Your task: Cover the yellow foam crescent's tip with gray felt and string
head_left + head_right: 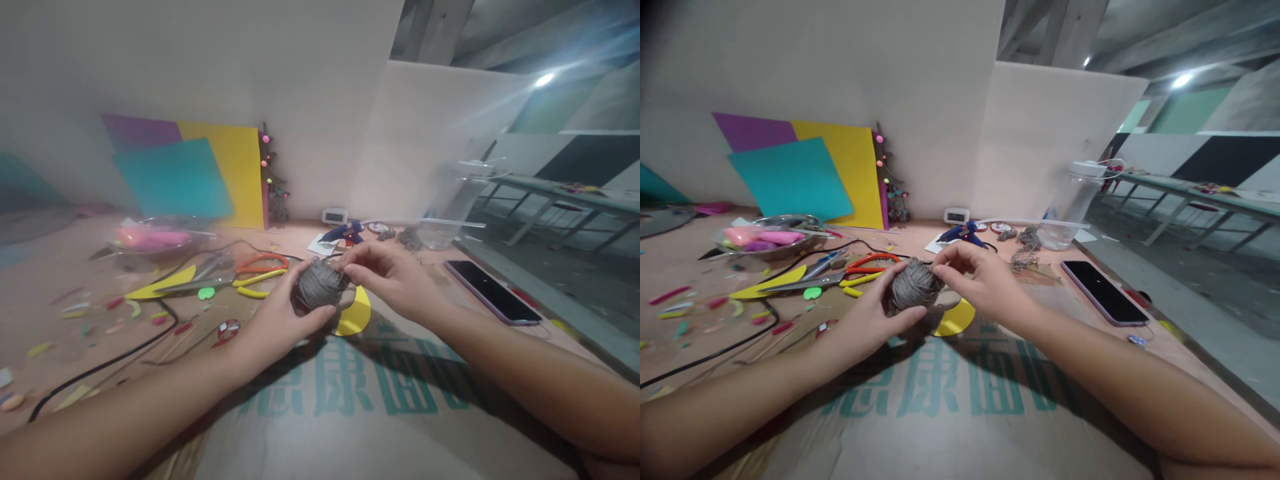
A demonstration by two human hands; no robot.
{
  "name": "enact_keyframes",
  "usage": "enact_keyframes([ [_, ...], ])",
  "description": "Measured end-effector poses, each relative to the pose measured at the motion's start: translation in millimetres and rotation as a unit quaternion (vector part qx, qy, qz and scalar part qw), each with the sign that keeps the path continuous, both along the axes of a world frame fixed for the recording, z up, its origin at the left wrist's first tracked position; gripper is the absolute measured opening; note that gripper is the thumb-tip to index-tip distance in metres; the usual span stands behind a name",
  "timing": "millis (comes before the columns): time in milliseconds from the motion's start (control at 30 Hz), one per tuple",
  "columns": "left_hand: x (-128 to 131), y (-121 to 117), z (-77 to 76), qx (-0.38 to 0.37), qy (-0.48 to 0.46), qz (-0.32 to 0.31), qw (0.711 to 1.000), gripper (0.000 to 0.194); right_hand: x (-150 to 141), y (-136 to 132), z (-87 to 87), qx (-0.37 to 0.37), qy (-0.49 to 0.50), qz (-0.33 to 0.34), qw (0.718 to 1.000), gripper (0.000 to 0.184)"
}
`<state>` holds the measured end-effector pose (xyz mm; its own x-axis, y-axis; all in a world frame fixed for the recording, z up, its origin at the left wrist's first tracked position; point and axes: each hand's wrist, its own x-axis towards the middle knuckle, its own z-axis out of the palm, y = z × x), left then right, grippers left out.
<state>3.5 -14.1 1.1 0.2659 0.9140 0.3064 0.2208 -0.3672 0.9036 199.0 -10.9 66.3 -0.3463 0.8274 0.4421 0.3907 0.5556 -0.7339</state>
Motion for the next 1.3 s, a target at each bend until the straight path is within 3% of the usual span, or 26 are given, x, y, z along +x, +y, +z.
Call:
enact_keyframes([
  [100,0.0,-0.2,2.3,-0.037,-0.036,-0.020,0.998,0.072,0.5,0.9,1.0,-0.022,0.041,0.017,0.999,0.005],
  [200,0.6,1.7,7.4,-0.107,-0.135,-0.062,0.983,0.053,2.7,2.0,3.2,-0.020,0.090,0.030,0.995,0.014],
  [267,0.8,3.0,11.4,-0.184,-0.224,-0.096,0.952,0.039,5.1,4.7,3.7,-0.016,0.109,0.026,0.994,0.025],
  [367,-0.2,3.9,16.2,-0.289,-0.298,-0.149,0.897,0.039,8.3,11.5,0.2,-0.042,0.087,0.037,0.995,0.035],
  [467,-2.8,4.4,17.2,-0.322,-0.309,-0.182,0.876,0.042,8.6,16.2,-7.9,-0.100,0.056,0.092,0.989,0.051],
  [600,-3.9,5.9,13.0,-0.340,-0.276,-0.216,0.873,0.047,3.2,11.2,-18.7,-0.145,0.029,0.173,0.974,0.084],
  [700,-1.0,6.7,10.9,-0.354,-0.191,-0.220,0.889,0.062,-1.4,6.4,-22.1,-0.141,0.008,0.152,0.978,0.081],
  [833,-1.1,10.0,17.0,-0.298,-0.116,-0.157,0.934,0.065,2.7,15.2,-19.0,-0.146,0.064,0.095,0.983,0.053],
  [967,-9.7,19.4,26.9,-0.148,-0.076,-0.041,0.985,0.045,17.6,31.5,-12.5,-0.197,0.175,0.133,0.955,0.053],
  [1100,-19.1,27.2,32.7,-0.066,-0.062,-0.021,0.996,0.039,27.2,36.7,-6.6,-0.247,0.224,0.187,0.924,0.048],
  [1267,-29.8,25.4,42.5,0.082,0.077,-0.003,0.994,0.026,22.9,29.8,-4.1,-0.265,0.248,0.202,0.910,0.044],
  [1300,-31.3,23.4,45.8,0.122,0.089,-0.001,0.988,0.031,21.0,27.7,-4.1,-0.272,0.249,0.205,0.906,0.045],
])
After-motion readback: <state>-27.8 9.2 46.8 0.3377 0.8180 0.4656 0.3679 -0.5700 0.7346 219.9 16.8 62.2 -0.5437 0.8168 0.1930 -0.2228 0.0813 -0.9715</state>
